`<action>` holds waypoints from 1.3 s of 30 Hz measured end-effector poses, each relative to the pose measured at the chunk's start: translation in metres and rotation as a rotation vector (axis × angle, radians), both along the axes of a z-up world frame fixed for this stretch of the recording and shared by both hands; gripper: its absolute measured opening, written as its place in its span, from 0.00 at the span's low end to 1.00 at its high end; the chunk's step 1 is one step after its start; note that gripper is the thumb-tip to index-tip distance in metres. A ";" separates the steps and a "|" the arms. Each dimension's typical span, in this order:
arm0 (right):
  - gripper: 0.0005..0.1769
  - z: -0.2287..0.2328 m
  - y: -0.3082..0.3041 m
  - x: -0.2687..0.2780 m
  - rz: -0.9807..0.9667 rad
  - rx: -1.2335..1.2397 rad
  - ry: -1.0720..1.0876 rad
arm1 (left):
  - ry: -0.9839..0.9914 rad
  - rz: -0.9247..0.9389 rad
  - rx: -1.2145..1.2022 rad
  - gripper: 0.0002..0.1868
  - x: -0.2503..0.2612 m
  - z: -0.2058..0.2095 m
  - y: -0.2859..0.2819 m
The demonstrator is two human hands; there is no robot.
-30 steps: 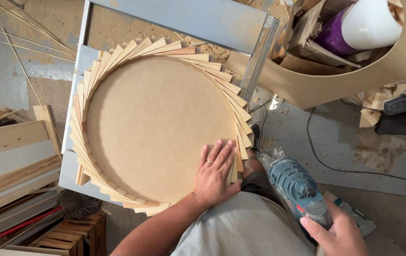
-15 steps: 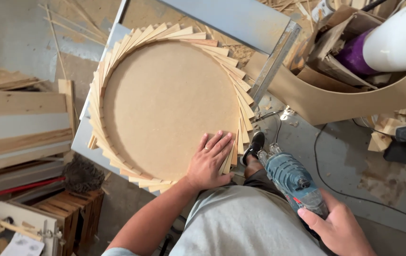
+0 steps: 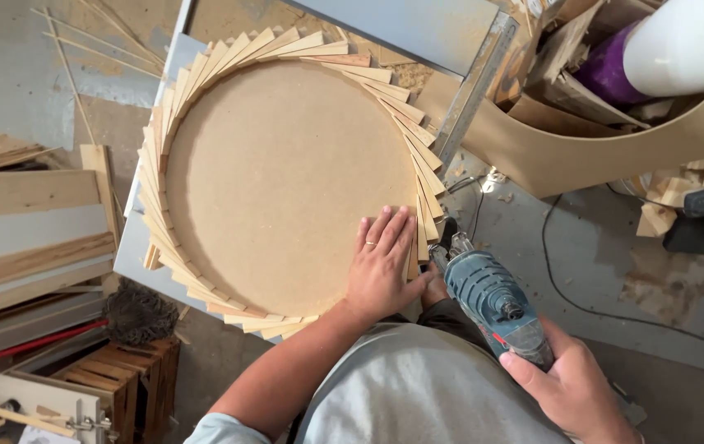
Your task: Trimming the edges of wooden slats on a circular frame using a jigsaw
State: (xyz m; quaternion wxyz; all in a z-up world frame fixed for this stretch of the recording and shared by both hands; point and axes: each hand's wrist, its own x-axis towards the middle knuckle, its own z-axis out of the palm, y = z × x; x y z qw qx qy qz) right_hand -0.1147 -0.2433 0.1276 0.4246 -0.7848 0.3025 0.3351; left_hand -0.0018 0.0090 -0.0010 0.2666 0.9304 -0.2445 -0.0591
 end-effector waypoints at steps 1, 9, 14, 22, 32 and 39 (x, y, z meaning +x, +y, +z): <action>0.23 -0.002 0.005 -0.003 -0.008 -0.004 0.005 | 0.005 -0.008 -0.004 0.44 0.002 -0.004 0.002; 0.27 0.006 0.032 0.004 -0.149 0.081 -0.054 | -0.034 -0.022 -0.014 0.43 0.009 -0.008 0.005; 0.26 0.000 0.039 -0.006 -0.242 0.101 -0.046 | -0.019 -0.028 -0.020 0.42 0.009 -0.006 0.005; 0.26 -0.011 0.047 -0.022 -0.284 -0.061 0.142 | -0.018 -0.035 -0.017 0.43 0.011 -0.001 0.004; 0.34 0.010 0.076 0.001 -0.404 -0.079 0.345 | -0.018 -0.097 0.027 0.52 0.012 0.002 0.005; 0.32 0.003 0.083 -0.011 -0.410 -0.046 0.301 | -0.002 -0.102 0.045 0.50 0.013 0.005 0.005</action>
